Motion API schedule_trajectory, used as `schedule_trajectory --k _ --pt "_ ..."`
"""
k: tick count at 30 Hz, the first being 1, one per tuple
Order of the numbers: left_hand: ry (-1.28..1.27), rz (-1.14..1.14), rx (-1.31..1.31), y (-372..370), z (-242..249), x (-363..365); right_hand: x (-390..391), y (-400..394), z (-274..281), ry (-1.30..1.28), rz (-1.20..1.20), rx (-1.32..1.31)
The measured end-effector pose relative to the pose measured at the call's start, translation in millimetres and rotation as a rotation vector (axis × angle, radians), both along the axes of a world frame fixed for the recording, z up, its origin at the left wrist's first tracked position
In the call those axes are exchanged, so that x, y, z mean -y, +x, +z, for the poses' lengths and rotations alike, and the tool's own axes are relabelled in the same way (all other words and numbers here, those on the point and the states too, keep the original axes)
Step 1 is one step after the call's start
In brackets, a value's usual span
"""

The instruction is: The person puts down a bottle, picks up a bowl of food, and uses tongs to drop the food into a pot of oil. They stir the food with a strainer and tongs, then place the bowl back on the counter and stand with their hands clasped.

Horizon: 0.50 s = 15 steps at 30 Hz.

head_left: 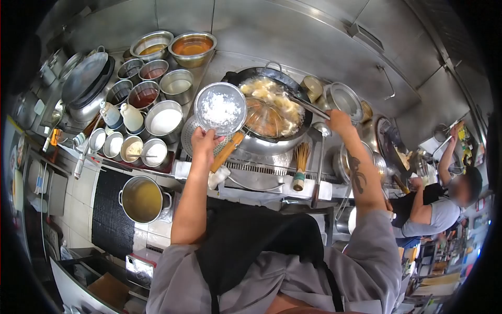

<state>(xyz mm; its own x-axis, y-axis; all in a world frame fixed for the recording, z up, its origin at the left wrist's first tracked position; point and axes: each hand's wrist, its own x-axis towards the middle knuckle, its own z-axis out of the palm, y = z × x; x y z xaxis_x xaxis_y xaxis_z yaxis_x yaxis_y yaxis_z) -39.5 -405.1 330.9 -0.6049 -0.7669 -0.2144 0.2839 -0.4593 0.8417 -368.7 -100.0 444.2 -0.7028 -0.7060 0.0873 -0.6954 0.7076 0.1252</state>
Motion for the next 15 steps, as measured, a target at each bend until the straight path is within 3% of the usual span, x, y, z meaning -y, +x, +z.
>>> schedule_trajectory --k 5,11,15 --pt "-0.001 0.037 -0.041 16.5 8.1 -2.5 13.6 -29.1 -52.4 -0.084 -0.070 0.142" --pt "-0.018 0.031 -0.018 25.1 17.4 -4.6 31.4 -30.4 -62.4 -0.276 -0.196 0.266" --pt "-0.054 0.003 -0.033 20.3 19.0 -5.6 13.6 -18.9 -54.7 -0.502 -0.161 0.128"
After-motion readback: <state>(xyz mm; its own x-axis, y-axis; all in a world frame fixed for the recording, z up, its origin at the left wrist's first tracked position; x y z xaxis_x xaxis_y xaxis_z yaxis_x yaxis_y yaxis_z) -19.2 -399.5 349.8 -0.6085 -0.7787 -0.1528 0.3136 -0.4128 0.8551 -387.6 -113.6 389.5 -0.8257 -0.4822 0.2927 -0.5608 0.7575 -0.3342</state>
